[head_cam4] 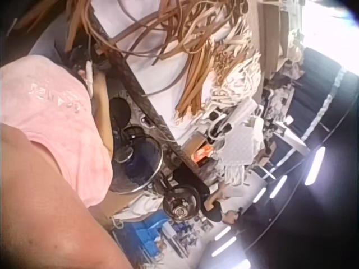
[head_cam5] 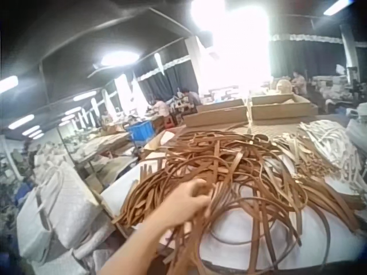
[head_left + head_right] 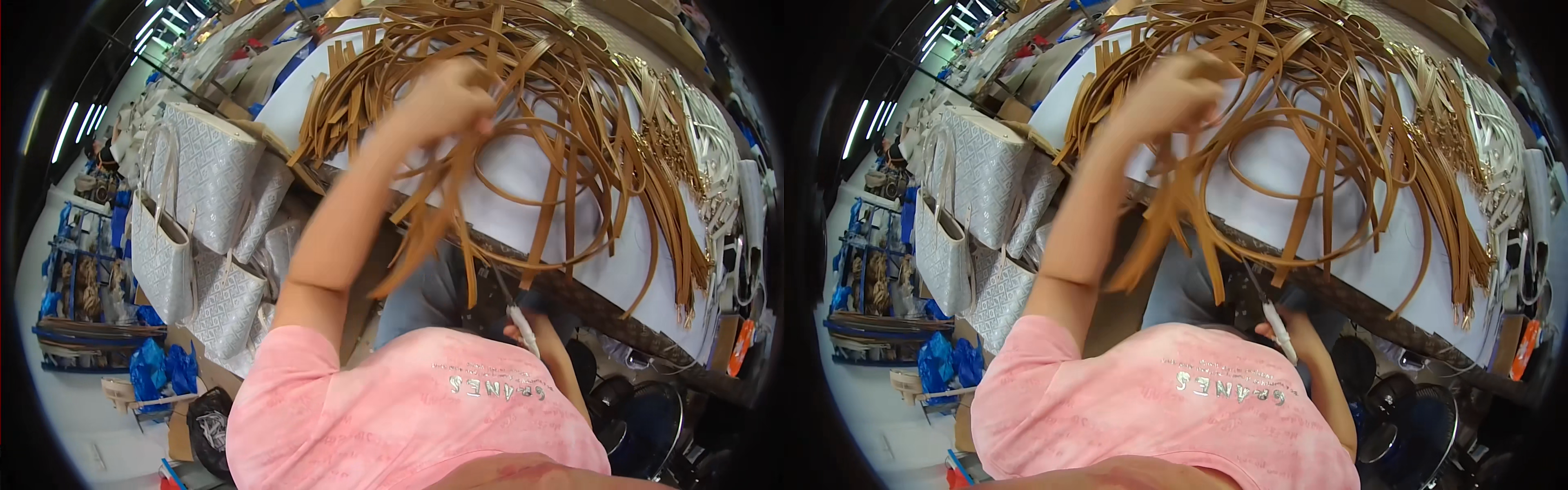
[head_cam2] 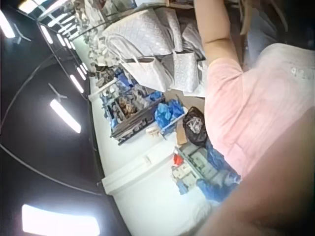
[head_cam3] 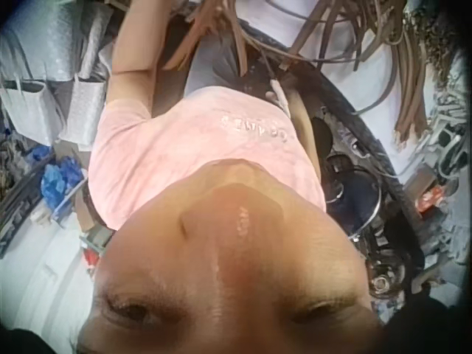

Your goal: Cutting long leather strips into shorter segments using a pair of scissors on a factory workbench.

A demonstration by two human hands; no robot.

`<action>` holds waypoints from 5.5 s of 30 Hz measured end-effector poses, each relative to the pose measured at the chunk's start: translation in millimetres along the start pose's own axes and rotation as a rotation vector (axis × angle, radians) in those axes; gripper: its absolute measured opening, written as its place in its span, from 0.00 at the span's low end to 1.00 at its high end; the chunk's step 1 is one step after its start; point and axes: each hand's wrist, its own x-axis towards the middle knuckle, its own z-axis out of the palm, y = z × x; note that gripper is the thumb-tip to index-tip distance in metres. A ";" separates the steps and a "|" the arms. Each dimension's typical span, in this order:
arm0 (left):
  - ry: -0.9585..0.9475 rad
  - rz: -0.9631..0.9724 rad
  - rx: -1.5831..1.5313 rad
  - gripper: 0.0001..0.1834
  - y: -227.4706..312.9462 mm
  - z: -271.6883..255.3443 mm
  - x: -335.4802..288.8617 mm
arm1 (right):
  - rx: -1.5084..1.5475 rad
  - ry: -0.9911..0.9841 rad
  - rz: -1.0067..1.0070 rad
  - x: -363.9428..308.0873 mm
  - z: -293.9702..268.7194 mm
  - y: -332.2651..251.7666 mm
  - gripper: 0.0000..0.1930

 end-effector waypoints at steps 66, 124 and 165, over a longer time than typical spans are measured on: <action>-0.561 0.146 -0.341 0.11 30.6 52.2 -173.9 | 0.033 0.023 -0.475 -114.1 54.3 -52.3 0.09; -0.267 -0.311 -0.551 0.14 -75.8 48.8 -168.5 | -0.144 -0.163 -0.221 -5.2 45.1 -89.6 0.12; -0.045 -0.180 -0.647 0.11 -20.0 44.6 -161.0 | 0.238 -0.075 -0.587 -41.1 49.3 -73.3 0.20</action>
